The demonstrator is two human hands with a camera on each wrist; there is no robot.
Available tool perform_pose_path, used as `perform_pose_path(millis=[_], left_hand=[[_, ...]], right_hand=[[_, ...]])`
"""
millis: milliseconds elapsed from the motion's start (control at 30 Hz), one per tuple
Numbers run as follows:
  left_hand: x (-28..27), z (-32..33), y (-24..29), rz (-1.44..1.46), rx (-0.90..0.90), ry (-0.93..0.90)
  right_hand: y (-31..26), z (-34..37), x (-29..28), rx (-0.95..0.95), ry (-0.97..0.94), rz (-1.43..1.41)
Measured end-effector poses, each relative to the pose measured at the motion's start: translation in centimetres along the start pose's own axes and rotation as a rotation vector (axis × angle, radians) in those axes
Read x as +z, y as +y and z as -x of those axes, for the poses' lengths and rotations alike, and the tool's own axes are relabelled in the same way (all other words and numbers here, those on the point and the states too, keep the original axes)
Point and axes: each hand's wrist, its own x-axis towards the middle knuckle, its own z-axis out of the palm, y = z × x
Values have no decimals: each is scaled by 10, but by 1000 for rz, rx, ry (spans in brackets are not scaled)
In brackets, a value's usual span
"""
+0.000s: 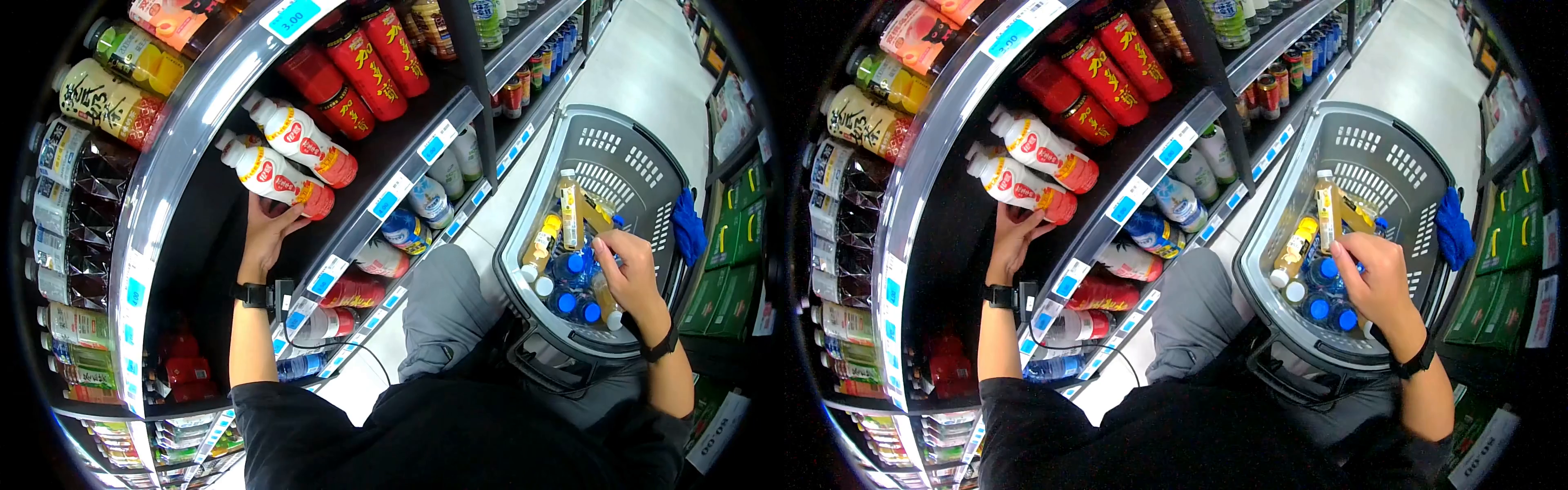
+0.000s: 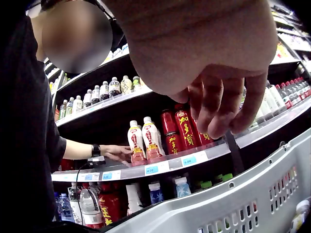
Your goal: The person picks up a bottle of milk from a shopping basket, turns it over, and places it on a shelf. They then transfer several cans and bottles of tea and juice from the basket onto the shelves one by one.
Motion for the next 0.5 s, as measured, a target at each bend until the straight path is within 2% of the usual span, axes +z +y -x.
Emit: perform_pose_path(millis=[333,433,500], left_hand=[[5,2,4,-20,-21,15],[8,17,0,-61,41,32],[14,35,-7,-291,204,417]], right_hand=[[0,-1,-1,10,-34,24],[1,-1,0,13,-22,9],[4,1,0,30,-22,5]])
